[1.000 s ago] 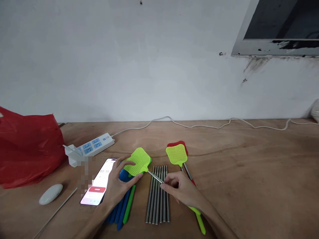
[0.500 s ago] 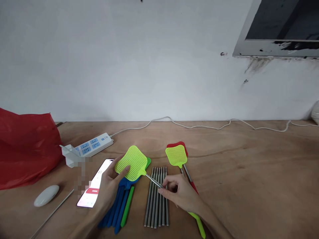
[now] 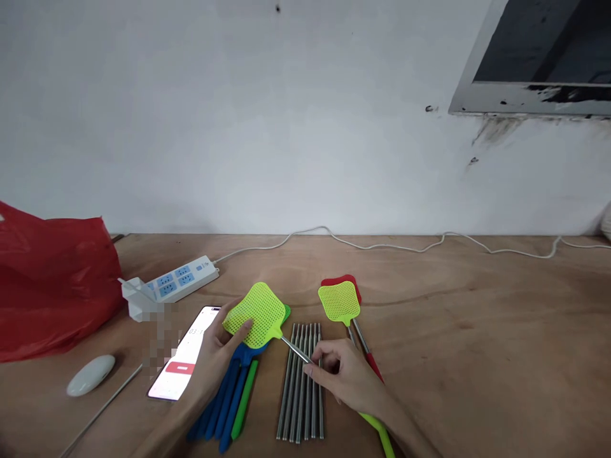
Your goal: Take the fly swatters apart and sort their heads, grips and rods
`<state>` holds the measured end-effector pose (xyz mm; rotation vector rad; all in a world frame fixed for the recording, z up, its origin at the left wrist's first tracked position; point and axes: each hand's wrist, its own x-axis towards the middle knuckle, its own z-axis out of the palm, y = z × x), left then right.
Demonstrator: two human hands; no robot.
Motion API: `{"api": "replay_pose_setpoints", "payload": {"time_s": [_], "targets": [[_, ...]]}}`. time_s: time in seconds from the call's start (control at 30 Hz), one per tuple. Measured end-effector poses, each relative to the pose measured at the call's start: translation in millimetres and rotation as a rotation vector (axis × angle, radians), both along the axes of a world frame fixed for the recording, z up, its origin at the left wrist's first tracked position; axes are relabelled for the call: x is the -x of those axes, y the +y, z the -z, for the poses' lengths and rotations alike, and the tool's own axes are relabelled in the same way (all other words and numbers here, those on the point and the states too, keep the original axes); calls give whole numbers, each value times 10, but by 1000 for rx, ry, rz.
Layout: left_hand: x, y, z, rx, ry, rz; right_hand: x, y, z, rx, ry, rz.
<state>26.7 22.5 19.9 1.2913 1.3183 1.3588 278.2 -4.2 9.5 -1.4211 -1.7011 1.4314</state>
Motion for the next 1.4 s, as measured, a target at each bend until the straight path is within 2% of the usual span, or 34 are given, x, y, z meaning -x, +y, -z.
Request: {"api": "replay_pose_setpoints", "payload": {"time_s": [0.33, 0.67, 1.03, 1.2, 1.4], "targets": [[2, 9, -11, -8, 36, 0, 25, -15, -83, -2, -14, -13], [1, 12, 16, -11, 18, -7, 1, -19, 28, -16, 11, 10], [-55, -17, 23, -13, -57, 44, -15, -32, 54, 31, 85, -4], [-81, -25, 27, -12, -74, 37, 16, -46, 45, -22, 66, 20], [-57, -2, 56, -21, -96, 45, 58, -56, 32, -196, -52, 3]]}}
